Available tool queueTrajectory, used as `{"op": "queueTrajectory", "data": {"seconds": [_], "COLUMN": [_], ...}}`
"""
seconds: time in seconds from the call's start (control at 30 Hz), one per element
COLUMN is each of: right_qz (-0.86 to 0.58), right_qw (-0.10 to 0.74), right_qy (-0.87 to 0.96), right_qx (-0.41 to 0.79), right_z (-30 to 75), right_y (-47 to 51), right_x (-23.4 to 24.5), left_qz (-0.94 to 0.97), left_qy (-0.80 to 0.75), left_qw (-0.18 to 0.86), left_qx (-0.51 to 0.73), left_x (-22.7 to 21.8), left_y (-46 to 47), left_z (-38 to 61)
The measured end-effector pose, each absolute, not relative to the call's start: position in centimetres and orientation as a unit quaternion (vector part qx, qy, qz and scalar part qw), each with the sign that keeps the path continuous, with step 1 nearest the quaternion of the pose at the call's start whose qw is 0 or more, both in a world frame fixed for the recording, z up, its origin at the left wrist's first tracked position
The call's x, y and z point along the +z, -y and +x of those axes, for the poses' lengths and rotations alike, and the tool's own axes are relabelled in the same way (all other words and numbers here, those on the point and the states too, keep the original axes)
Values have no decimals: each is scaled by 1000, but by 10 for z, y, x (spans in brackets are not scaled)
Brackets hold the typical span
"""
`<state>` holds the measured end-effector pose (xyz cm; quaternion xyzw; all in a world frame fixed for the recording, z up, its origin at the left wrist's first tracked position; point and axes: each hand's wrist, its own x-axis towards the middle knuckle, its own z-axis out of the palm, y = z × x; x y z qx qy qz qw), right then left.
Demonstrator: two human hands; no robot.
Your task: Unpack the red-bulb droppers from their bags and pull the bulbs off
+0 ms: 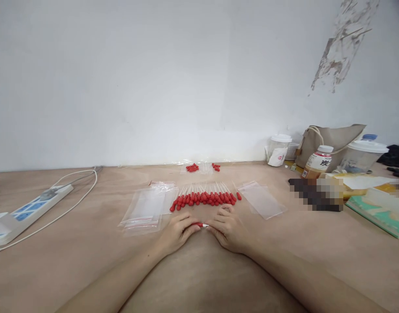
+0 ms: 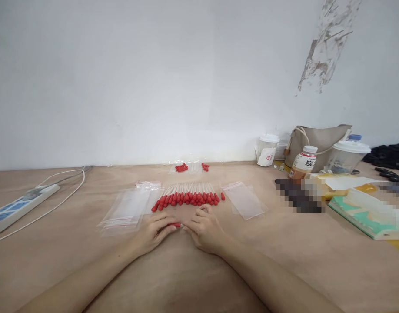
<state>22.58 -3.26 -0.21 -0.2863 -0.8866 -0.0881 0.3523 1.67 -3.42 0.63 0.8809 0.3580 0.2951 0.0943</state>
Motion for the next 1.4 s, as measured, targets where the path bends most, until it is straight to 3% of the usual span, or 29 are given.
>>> {"op": "queueTrajectory", "data": {"seconds": [0.63,0.93,1.2,1.4], "right_qz": [-288,-386,-374,-392], "right_qw": [339,378,417,365], "right_qy": [894,841,828,844], "right_qx": [-59,-14,12,-11], "right_z": [230,258,239,223], "right_y": [40,32,25,21], "right_x": [-3,-7,-16,-20], "left_qz": [900,847,799,814], "left_qy": [-335,-395,-461,-459], "left_qw": [101,75,-9,9], "left_qx": [260,347,387,357], "left_x": [11,7,4,5], "left_y": [34,35,38,38], "left_z": [16,3,-5,-10]}}
